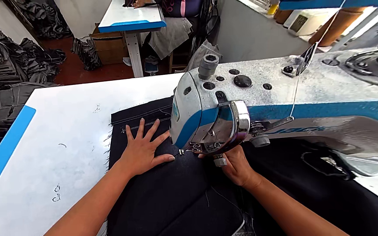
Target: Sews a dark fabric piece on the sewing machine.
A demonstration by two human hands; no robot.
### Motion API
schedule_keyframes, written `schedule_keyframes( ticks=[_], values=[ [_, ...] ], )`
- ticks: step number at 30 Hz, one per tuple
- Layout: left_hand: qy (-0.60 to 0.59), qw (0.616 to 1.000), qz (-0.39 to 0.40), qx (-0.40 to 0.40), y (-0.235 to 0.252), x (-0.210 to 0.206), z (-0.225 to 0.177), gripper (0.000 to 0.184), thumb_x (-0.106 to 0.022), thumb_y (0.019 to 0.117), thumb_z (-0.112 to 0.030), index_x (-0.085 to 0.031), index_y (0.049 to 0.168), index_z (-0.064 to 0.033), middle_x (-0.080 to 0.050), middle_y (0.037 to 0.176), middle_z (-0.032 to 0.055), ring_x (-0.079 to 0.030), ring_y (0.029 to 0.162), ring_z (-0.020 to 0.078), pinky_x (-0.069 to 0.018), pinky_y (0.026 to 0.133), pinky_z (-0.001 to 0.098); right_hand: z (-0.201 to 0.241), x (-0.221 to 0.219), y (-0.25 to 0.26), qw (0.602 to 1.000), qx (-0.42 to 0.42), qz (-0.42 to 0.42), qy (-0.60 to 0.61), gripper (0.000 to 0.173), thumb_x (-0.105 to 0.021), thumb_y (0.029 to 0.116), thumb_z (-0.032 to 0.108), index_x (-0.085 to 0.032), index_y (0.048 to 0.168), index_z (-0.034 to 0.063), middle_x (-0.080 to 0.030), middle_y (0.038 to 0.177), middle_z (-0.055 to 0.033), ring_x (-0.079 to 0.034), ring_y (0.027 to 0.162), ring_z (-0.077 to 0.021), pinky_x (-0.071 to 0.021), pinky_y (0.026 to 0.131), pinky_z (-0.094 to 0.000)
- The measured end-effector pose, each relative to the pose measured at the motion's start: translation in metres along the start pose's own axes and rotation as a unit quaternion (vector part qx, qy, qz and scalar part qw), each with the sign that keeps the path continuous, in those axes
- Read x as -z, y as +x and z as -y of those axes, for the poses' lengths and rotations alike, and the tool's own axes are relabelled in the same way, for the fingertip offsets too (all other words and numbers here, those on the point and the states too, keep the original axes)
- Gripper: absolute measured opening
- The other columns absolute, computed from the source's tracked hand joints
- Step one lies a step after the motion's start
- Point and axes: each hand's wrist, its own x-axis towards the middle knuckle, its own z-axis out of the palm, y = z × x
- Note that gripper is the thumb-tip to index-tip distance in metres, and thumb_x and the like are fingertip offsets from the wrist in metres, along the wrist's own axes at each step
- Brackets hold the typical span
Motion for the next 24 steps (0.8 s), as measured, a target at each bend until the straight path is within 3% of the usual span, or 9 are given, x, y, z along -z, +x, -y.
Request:
schedule_keyframes(
  ticks=[6,10,12,14,16,19,20,22,24],
  values=[
    [0.011,1.000,0.005,-0.001,0.000,-0.001,-0.001,0.082,-0.030,0.0882,-0.086,-0.045,0.154,-0.0386,-0.029,0.168,0.0110,-0.012,0.154,0.0526,-0.0065,0.104,0.0884,0.001,0.003,0.001,0.998,-0.002,0.037,0.041,0.057,-0.028,0.1098,0.033,-0.068,0.082,0.0044,-0.070,0.077,-0.0024,-0.067,0.081,-0.0028,-0.0519,0.073,-0.0182],
    [0.017,1.000,0.003,0.006,0.001,0.000,-0.002,0.082,-0.032,0.0887,-0.085,-0.045,0.154,-0.0379,-0.030,0.167,0.0109,-0.011,0.154,0.0517,-0.0057,0.104,0.0879,0.019,0.015,-0.016,0.995,0.032,0.047,-0.082,0.035,-0.049,0.1052,0.027,-0.075,0.092,0.0080,-0.075,0.095,-0.0031,-0.071,0.096,-0.0096,-0.0574,0.085,-0.0232],
    [0.019,1.000,0.013,0.013,0.002,0.001,-0.002,0.080,-0.034,0.0891,-0.084,-0.044,0.155,-0.0387,-0.029,0.168,0.0097,-0.010,0.154,0.0513,-0.0050,0.104,0.0874,0.043,0.028,-0.040,0.982,0.010,0.018,-0.188,0.027,-0.055,0.1044,0.026,-0.075,0.097,0.0095,-0.076,0.110,-0.0076,-0.069,0.117,-0.0223,-0.0540,0.104,-0.0375],
    [0.017,1.000,0.020,0.016,0.003,0.001,-0.001,0.082,-0.033,0.0884,-0.085,-0.045,0.154,-0.0387,-0.028,0.168,0.0096,-0.009,0.154,0.0515,-0.0049,0.104,0.0875,0.071,0.045,-0.062,0.960,-0.069,-0.004,-0.271,0.027,-0.058,0.1027,0.032,-0.073,0.106,0.0103,-0.069,0.128,-0.0177,-0.057,0.132,-0.0398,-0.0385,0.114,-0.0605],
    [0.001,0.996,0.082,0.026,0.008,0.011,0.000,0.083,-0.034,0.0893,-0.084,-0.038,0.158,-0.0385,-0.017,0.171,0.0094,0.001,0.155,0.0500,-0.0003,0.105,0.0869,0.095,0.061,-0.079,0.937,-0.179,0.020,-0.299,0.049,-0.062,0.0979,0.044,-0.068,0.126,0.0048,-0.051,0.144,-0.0358,-0.039,0.138,-0.0623,-0.0230,0.109,-0.0811],
    [0.016,0.971,0.237,0.000,0.017,0.038,0.001,0.078,-0.033,0.0986,-0.073,-0.022,0.164,-0.0331,0.004,0.173,0.0104,0.016,0.154,0.0480,0.0067,0.106,0.0846,0.101,0.062,-0.099,0.917,-0.298,0.074,-0.253,0.077,-0.063,0.0950,0.051,-0.050,0.147,-0.0038,-0.033,0.154,-0.0422,-0.030,0.139,-0.0694,-0.0204,0.102,-0.0882],
    [0.042,0.973,0.222,-0.052,0.014,0.038,0.001,0.075,-0.032,0.1015,-0.068,-0.032,0.162,-0.0247,-0.005,0.173,0.0133,0.009,0.156,0.0477,0.0052,0.108,0.0840,0.098,0.058,-0.105,0.918,-0.299,0.084,-0.248,0.075,-0.062,0.0954,0.046,-0.048,0.148,-0.0055,-0.034,0.154,-0.0422,-0.032,0.138,-0.0695,-0.0184,0.101,-0.0894],
    [0.063,0.969,0.117,-0.209,0.015,0.035,0.006,0.062,-0.033,0.1061,-0.056,-0.061,0.140,-0.0130,-0.039,0.162,0.0134,-0.017,0.156,0.0426,-0.0023,0.112,0.0827,0.081,0.052,-0.105,0.924,-0.269,0.079,-0.259,0.060,-0.061,0.0953,0.027,-0.052,0.144,-0.0069,-0.039,0.151,-0.0410,-0.037,0.135,-0.0692,-0.0195,0.099,-0.0897],
    [0.051,0.951,0.124,-0.280,0.022,0.037,0.010,0.060,-0.029,0.1085,-0.048,-0.062,0.137,-0.0073,-0.046,0.158,0.0134,-0.023,0.155,0.0397,-0.0063,0.113,0.0808,0.052,0.051,-0.086,0.932,-0.251,0.074,-0.250,0.050,-0.059,0.0972,0.015,-0.053,0.142,-0.0067,-0.043,0.151,-0.0371,-0.039,0.136,-0.0661,-0.0196,0.101,-0.0887]
  ],
)
